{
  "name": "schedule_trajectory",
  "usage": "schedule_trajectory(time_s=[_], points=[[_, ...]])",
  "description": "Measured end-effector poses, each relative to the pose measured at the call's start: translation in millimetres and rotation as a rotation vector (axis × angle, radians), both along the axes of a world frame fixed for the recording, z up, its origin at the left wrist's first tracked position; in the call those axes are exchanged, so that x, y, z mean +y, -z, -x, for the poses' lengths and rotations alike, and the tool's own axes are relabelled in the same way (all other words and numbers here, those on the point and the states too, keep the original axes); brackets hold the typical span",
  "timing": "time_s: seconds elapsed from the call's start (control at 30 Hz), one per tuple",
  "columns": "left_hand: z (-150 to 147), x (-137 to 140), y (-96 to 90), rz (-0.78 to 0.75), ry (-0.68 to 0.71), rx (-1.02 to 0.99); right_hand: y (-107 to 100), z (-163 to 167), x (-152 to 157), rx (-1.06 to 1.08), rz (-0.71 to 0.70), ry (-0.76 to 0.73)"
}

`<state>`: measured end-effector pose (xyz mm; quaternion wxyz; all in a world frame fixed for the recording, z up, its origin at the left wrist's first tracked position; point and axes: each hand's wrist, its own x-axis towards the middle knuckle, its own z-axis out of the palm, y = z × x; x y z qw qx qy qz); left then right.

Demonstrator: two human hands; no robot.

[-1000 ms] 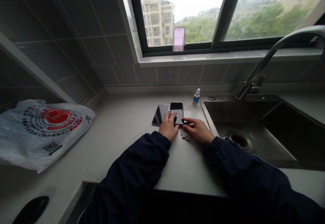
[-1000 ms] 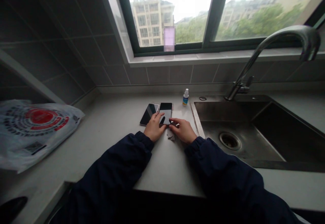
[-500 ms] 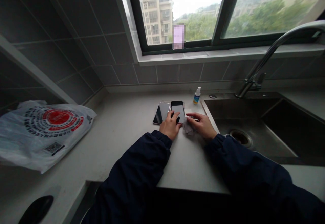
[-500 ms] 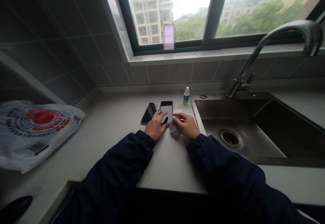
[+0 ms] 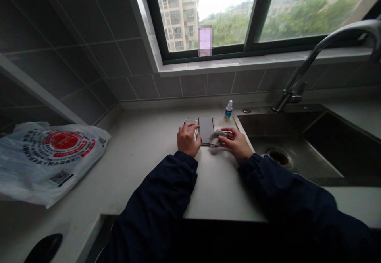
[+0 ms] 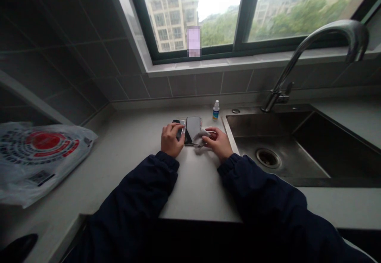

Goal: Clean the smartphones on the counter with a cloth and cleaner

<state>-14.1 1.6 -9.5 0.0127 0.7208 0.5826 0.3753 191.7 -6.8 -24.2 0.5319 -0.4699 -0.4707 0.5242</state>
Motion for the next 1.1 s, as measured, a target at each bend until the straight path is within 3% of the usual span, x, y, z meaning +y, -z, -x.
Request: schedule_trajectory(time_s=[0.13, 0.3, 0.77, 1.0, 1.1], points=[[8, 5, 6.2, 0.133, -0.226, 0.023, 2, 0, 0, 0.009, 0.008, -0.019], [12, 7, 13.3, 0.300, -0.250, 0.042, -1, 2, -2, 0.016, 0.023, -0.011], [27, 20, 16.6, 0.267, -0.204, 0.036, -6, 5, -4, -0.012, -0.008, -0.052], [25, 15, 8.1, 0.208, -0.163, -0.180, -2, 5, -3, -0.009, -0.015, -0.055], [22, 15, 2.4, 0.179, -0.170, -0.360, -3, 4, -3, 0.005, -0.016, -0.035]])
